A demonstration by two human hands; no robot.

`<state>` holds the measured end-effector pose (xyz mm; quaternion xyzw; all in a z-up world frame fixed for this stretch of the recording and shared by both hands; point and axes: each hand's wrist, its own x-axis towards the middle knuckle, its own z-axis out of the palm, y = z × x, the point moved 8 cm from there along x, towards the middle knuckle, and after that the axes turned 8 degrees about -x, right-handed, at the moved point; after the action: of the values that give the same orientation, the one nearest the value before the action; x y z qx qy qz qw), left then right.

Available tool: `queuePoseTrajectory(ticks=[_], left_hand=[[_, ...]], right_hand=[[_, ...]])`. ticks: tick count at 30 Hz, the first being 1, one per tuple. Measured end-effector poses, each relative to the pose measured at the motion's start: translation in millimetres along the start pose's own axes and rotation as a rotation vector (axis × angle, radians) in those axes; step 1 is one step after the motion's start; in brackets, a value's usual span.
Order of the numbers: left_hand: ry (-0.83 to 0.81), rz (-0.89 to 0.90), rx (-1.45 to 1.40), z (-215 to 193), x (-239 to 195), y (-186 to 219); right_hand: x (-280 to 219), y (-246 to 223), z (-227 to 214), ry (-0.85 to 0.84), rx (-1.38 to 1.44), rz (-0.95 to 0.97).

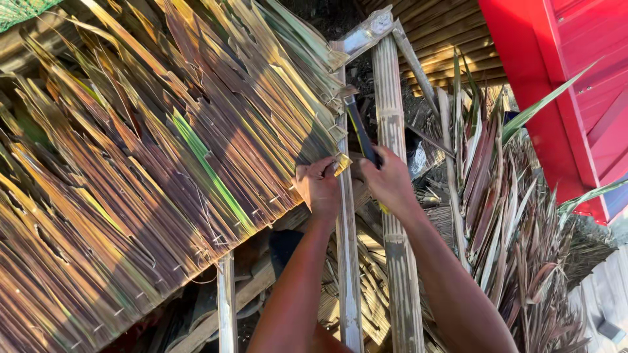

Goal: The person is securing thatch roofing material to a wooden frame using a hammer and nails. They repeatedly position the thatch, place nails, and hammer them into the wooden beams to fasten the roof.

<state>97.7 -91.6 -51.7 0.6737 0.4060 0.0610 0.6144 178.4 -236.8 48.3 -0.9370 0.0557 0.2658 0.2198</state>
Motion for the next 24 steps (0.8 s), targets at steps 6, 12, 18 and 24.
queuePoseTrajectory(ticks=[6, 12, 18, 24], left_hand=[[-0.098, 0.122, 0.187, -0.9, -10.0, 24.1], [-0.068, 0.128, 0.221, -0.3, -7.4, 26.9], [-0.078, 0.131, 0.307, 2.2, -9.6, 23.2], [-0.085, 0.058, 0.269, 7.6, -7.0, 14.1]], right_hand=[[-99.4, 32.9, -8.0, -0.090, 0.119, -0.008], [-136.7, 47.5, -7.9, 0.039, -0.088, 0.007], [-137.5, 36.5, -3.9, 0.042, -0.140, 0.052], [-154.8, 8.9, -30.1, 0.188, -0.113, -0.118]])
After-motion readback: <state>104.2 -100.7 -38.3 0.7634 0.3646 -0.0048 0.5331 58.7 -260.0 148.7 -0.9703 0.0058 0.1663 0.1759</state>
